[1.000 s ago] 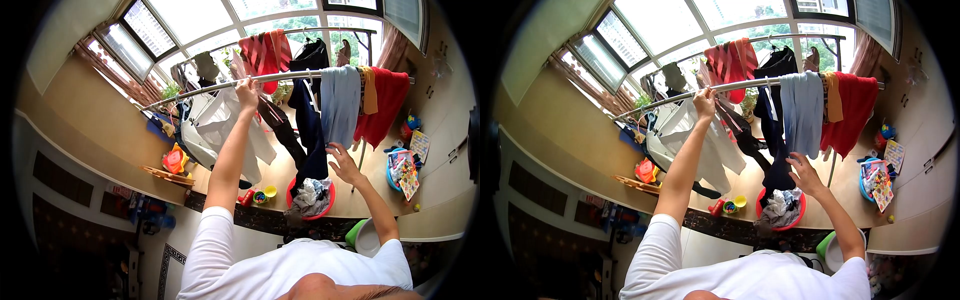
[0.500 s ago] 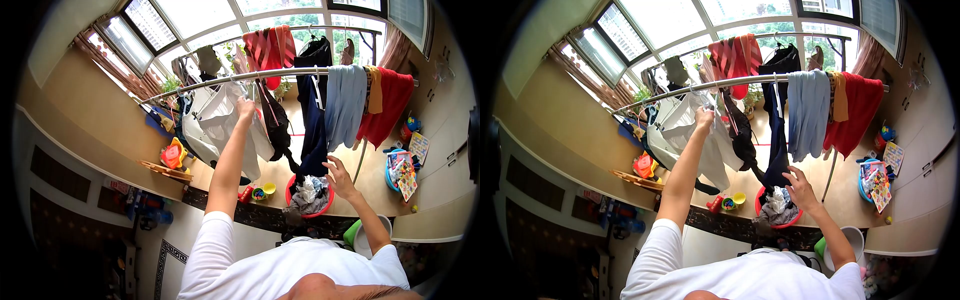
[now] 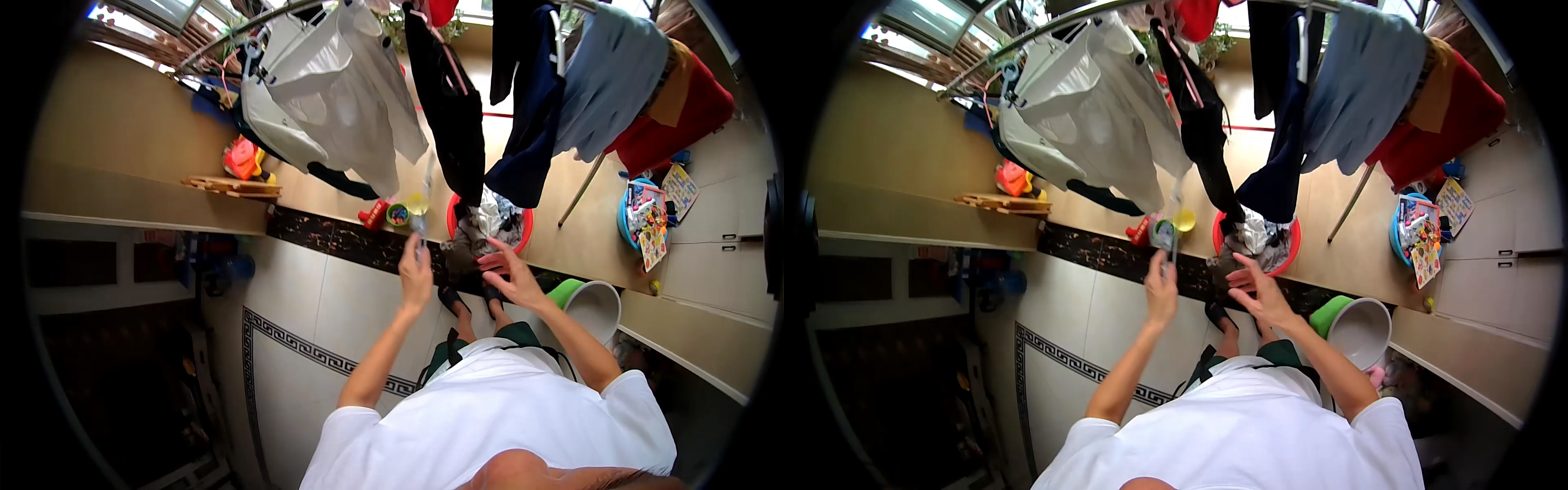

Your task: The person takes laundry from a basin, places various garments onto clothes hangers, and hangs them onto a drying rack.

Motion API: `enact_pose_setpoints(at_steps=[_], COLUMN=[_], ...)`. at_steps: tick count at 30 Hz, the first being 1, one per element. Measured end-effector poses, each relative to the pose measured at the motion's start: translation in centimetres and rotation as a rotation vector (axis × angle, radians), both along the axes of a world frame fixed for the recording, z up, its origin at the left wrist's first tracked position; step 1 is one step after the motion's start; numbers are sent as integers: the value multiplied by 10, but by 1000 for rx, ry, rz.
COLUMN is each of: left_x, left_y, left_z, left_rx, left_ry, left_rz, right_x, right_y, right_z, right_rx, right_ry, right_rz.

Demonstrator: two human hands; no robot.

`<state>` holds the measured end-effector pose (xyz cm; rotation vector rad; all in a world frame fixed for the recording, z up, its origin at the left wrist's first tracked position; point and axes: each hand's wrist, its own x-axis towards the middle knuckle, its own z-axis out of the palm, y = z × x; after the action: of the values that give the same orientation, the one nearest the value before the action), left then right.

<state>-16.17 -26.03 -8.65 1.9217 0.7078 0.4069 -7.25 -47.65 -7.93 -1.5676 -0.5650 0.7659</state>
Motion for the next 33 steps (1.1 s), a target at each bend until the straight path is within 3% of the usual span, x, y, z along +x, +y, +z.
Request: enact_pose_setpoints(at_steps=[4,5,8,12,14,16,20,23,26,29,31,33], left_x=[-85,-101,-106,-112,-110,-110,-179,-246,-259,-240,-230,-223], left_y=[-93,-112,-131,-151,-149,-151,-169,-180,-184,-168,-159,-148], left_z=[-70,-99,-125,-180,-209,-232,-339,-370,-392,-409,-406,-409], left_rx=[-294,-216,-244,-376,-386,-264,-353,-224,-154,-149,-138,-106], left_ry=[293,285,230,287,329,314,564,817,877,933,944,892], left_rz=[-100,-96,-76,-125,-169,-146,-111,-178,-128,-106,-109,-84], right_x=[-59,-71,-86,-98,-81,-59,-6,39,76,104,121,144], right_y=[30,32,35,27,29,29,-7,-2,-5,-9,-23,-30], right_z=[-87,-113,-172,-252,-276,-322,-475,-525,-560,-599,-637,-664], right_rx=[-36,-133,-332,-305,-553,-586,-668,-675,-1064,-1128,-1178,-1254], right_ry=[474,442,833,917,788,654,-253,-623,-393,-502,-726,-733], right_rz=[54,32,-182,-295,-320,-343,-121,-176,-3,-167,-221,-249])
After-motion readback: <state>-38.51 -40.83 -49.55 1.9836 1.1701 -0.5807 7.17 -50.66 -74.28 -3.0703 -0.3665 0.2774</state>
